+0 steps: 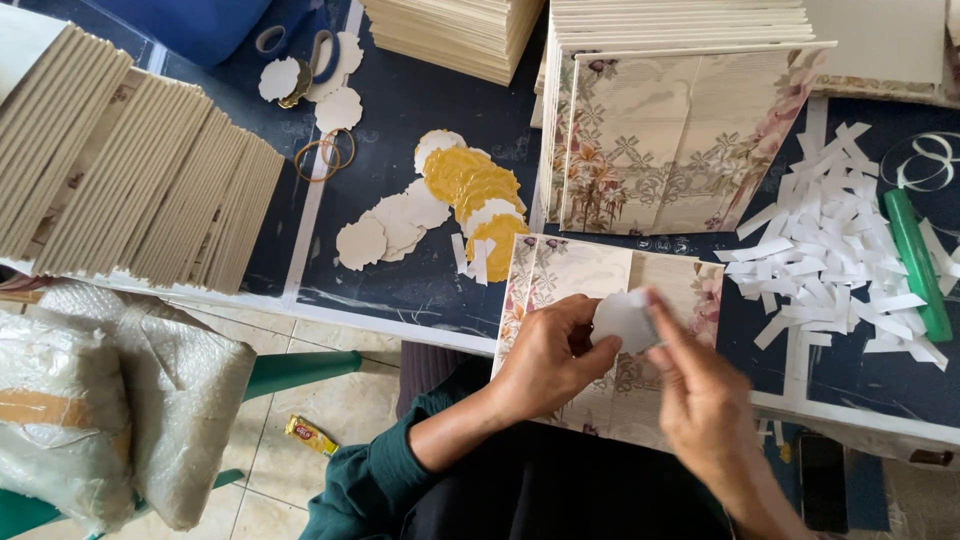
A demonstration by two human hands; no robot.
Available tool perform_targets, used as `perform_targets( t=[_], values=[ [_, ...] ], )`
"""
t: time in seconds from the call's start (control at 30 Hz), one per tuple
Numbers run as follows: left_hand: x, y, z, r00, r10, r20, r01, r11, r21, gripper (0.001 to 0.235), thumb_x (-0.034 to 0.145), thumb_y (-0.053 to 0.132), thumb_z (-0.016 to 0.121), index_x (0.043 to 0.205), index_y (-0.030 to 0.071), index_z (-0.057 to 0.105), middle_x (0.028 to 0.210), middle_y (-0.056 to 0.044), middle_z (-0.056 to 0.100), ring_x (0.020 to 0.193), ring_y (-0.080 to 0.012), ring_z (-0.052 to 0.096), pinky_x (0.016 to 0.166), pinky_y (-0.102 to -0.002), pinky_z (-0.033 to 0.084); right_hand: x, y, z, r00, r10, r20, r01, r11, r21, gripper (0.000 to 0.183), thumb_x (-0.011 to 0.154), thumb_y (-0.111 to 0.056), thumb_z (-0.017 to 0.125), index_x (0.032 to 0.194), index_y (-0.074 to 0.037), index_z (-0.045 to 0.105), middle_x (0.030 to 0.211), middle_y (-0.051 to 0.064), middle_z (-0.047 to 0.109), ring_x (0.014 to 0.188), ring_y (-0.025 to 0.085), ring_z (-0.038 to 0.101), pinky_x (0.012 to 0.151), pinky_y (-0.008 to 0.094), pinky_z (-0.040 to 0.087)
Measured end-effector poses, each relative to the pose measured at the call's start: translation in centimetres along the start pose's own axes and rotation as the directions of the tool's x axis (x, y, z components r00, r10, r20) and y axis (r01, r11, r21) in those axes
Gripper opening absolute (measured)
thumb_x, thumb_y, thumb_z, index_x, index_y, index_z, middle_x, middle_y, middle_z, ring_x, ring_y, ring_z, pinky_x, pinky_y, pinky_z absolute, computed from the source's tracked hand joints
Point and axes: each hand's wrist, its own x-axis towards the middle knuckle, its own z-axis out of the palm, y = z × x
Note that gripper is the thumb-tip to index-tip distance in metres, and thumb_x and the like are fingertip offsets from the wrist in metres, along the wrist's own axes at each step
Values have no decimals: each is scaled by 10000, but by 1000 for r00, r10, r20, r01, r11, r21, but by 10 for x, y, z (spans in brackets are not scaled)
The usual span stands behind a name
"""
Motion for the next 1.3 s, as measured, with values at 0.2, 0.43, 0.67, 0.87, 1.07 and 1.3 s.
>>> perform_targets(
  t=[0.2, 0.43, 0.67, 0.87, 1.07, 1.3],
  values=[
    [-2, 5, -11, 993, -117, 9, 118, 989, -87, 442, 794, 138, 553, 1236, 130, 567, 533, 86, 406, 488, -37, 302, 497, -217, 308, -3, 78, -63, 782, 605, -147, -490, 453, -745, 489, 1092, -409, 238, 1293, -52, 504, 588, 53, 583, 378, 184, 517, 328, 292, 419],
    [5, 15, -8, 994, -80, 80, 103, 930, -354, 478, 844, 11, 508, 1309, 112, 463, 770, -25, 358, 478, -98, 515, 412, -222, 378, 8, 28, -30, 989, -73, -131, -30, 758, -651, 807, 860, -440, 631, 1448, 93, 482, 792, 131, 510, 638, 208, 461, 488, 311, 425],
    [3, 18, -15, 999, 23, 27, -22, 998, -60, 498, 827, 385, 505, 1252, 126, 513, 710, 17, 467, 616, -94, 432, 577, -243, 379, 23, -6, -12, 951, -308, 13, 294, 895, -336, 236, 738, 58, 686, 970, 54, 640, 933, 161, 645, 739, 224, 647, 685, 298, 555],
    [1, -13, -11, 957, 253, -140, -193, 919, 344, 187, 852, 327, 599, 849, 143, 631, 829, -22, 539, 742, -207, 539, 677, -340, 392, 9, 5, -10, 962, 229, -150, -234, 972, -14, 280, 797, -43, 740, 1046, 1, 621, 780, 55, 613, 686, 114, 563, 704, 222, 498],
    [-5, -26, -2, 944, 267, -196, -129, 842, 524, 214, 817, 330, 631, 716, 144, 601, 897, -17, 478, 850, -262, 432, 699, -418, 297, 9, 10, 0, 913, 403, -57, -406, 912, -51, 327, 774, -136, 750, 1080, -106, 641, 772, 12, 639, 688, 55, 563, 687, 188, 457],
    [-4, -31, 2, 943, 258, -211, -90, 806, 585, 229, 778, 298, 672, 654, 144, 557, 946, -23, 446, 875, -301, 399, 681, -440, 289, 8, 13, 4, 962, 265, -68, -273, 933, -236, 281, 780, -167, 754, 991, -24, 636, 959, 45, 695, 783, 133, 641, 714, 279, 482]
  ],
)
